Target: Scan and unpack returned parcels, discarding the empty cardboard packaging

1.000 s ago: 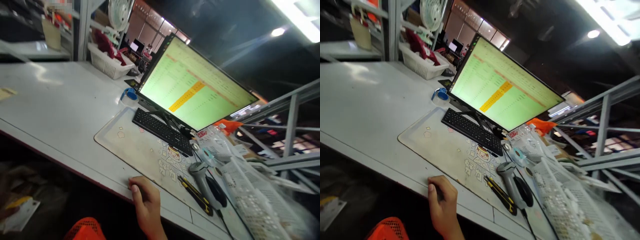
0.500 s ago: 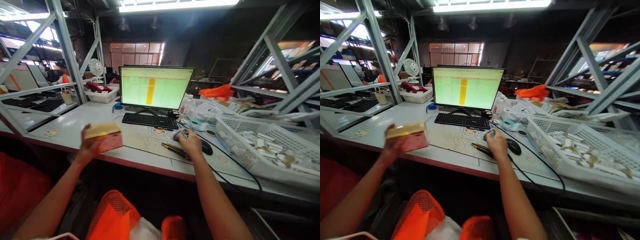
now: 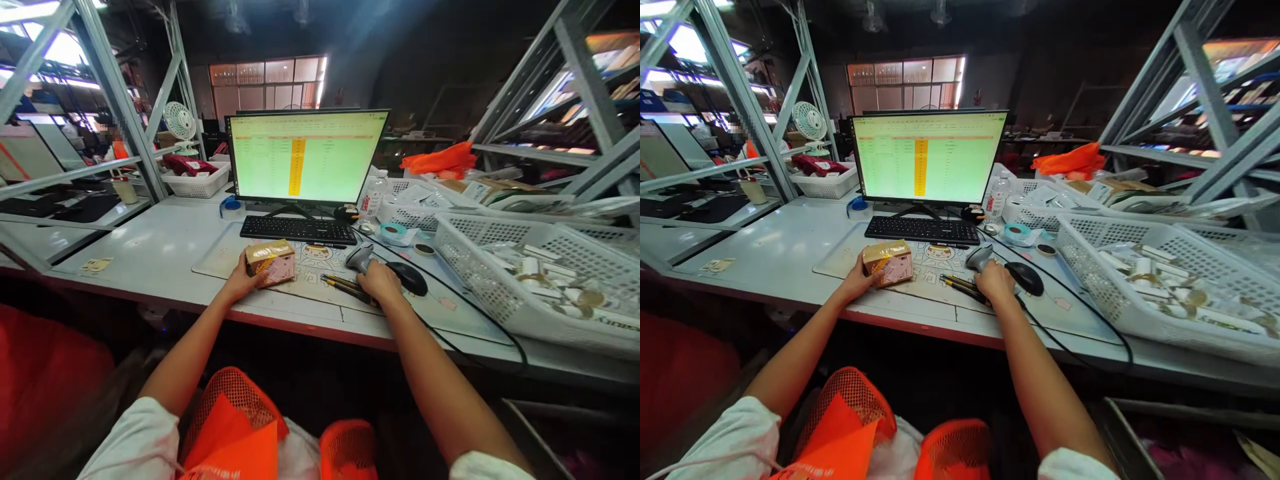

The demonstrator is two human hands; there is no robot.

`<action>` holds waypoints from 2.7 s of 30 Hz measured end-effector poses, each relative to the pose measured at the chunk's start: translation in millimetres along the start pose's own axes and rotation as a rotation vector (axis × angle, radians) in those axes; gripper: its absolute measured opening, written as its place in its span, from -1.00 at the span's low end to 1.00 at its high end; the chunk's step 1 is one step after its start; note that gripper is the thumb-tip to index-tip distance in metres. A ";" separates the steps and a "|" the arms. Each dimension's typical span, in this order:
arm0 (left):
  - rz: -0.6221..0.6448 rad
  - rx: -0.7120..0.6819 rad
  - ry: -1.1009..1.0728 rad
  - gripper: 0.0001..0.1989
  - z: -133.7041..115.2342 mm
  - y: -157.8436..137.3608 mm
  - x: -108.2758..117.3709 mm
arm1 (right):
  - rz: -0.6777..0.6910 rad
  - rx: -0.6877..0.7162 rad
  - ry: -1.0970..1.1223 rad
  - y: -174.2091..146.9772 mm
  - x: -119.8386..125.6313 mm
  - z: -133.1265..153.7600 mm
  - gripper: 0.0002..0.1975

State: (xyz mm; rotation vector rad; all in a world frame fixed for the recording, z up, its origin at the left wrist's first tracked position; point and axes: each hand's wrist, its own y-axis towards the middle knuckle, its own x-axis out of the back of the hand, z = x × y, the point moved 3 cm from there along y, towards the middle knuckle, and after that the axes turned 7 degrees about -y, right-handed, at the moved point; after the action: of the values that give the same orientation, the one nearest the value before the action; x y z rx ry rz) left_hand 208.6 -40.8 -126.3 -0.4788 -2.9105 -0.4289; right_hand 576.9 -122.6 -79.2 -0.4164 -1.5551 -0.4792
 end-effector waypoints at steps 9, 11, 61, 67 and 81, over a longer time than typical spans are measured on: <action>0.027 -0.012 -0.125 0.07 3.6 3.1 -2.5 | 0.047 0.557 0.349 -83.9 73.4 19.4 -0.70; 0.071 -0.054 -0.218 0.05 4.8 2.3 -4.0 | 0.090 0.764 0.449 -114.5 85.1 31.8 -0.74; 0.079 -0.016 -0.138 -0.05 -4.1 -3.4 -8.4 | 0.101 0.275 -0.033 125.2 10.8 118.0 -0.44; -0.021 -0.060 -0.073 0.06 -6.2 -5.8 -5.7 | 0.109 0.403 -0.048 86.3 29.2 125.0 -0.47; -0.131 -0.359 1.098 -0.09 -69.5 -7.4 0.5 | -0.113 0.573 0.300 -60.3 -0.5 49.2 -0.59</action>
State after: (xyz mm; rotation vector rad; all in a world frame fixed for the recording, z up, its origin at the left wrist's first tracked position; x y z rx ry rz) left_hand 213.3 -68.5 -62.3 -0.0303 -1.8039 -0.8878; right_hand 503.0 -146.8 -83.3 0.1792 -1.3522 -0.1547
